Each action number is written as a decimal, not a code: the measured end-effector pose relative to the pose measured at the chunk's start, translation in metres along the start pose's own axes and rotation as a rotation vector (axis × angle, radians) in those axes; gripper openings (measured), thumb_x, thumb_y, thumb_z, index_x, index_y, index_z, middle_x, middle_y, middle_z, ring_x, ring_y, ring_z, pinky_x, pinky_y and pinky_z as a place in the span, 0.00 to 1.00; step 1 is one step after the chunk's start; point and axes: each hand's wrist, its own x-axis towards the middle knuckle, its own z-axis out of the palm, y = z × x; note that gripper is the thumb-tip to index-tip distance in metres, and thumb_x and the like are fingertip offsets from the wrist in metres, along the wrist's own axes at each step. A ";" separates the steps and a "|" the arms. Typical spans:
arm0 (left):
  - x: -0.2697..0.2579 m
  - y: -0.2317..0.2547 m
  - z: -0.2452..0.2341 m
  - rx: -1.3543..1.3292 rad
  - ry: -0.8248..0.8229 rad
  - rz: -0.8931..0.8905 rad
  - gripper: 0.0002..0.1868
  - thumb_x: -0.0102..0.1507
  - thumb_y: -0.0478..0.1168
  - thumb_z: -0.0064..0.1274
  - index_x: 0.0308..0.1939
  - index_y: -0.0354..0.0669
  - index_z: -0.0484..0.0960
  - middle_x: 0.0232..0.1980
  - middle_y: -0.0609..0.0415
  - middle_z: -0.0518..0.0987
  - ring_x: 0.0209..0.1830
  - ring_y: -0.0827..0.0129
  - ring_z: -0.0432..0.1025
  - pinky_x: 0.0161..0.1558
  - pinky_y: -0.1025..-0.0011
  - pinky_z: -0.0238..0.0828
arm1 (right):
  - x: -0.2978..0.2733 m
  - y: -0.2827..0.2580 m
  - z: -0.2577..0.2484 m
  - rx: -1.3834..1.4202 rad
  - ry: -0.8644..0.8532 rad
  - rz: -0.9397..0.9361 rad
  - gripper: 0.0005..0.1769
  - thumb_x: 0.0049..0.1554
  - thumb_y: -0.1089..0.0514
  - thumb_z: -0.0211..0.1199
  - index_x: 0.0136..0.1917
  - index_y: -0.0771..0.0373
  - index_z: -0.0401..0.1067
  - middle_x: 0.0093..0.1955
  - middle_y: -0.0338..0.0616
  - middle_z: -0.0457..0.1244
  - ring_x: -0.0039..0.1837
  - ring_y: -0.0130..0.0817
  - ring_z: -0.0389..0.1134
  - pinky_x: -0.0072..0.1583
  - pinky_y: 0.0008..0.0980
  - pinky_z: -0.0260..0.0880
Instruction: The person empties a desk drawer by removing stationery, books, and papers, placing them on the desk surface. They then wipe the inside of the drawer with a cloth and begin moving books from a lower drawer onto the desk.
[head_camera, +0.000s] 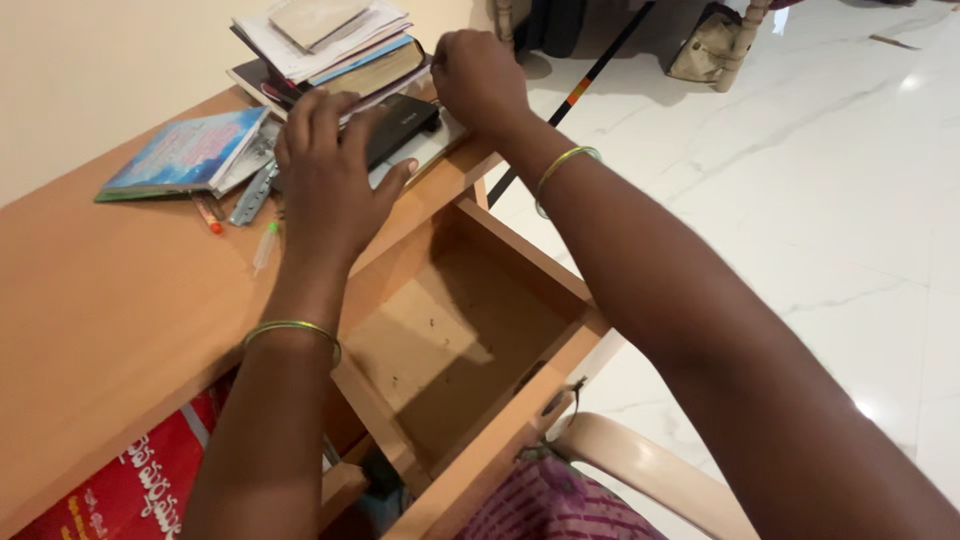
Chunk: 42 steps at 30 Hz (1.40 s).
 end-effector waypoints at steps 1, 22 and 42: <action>0.000 0.001 0.000 0.002 -0.006 -0.009 0.31 0.61 0.54 0.69 0.62 0.43 0.79 0.66 0.48 0.71 0.73 0.49 0.57 0.69 0.44 0.53 | -0.003 0.001 0.002 -0.009 0.045 -0.070 0.07 0.58 0.59 0.63 0.46 0.61 0.81 0.48 0.52 0.70 0.52 0.51 0.72 0.55 0.47 0.73; 0.002 -0.005 0.008 0.127 0.208 -0.239 0.24 0.60 0.26 0.49 0.60 0.46 0.79 0.62 0.50 0.72 0.70 0.52 0.60 0.66 0.48 0.55 | -0.063 -0.071 -0.067 0.047 -0.183 -0.551 0.09 0.56 0.65 0.65 0.51 0.62 0.77 0.53 0.51 0.66 0.61 0.52 0.65 0.63 0.47 0.68; -0.001 -0.006 0.014 0.025 0.045 -0.158 0.22 0.59 0.38 0.62 0.58 0.46 0.79 0.61 0.50 0.71 0.72 0.50 0.56 0.68 0.46 0.51 | -0.055 0.061 -0.098 -0.300 -0.372 0.119 0.20 0.63 0.68 0.52 0.62 0.52 0.78 0.60 0.52 0.68 0.55 0.52 0.72 0.59 0.49 0.73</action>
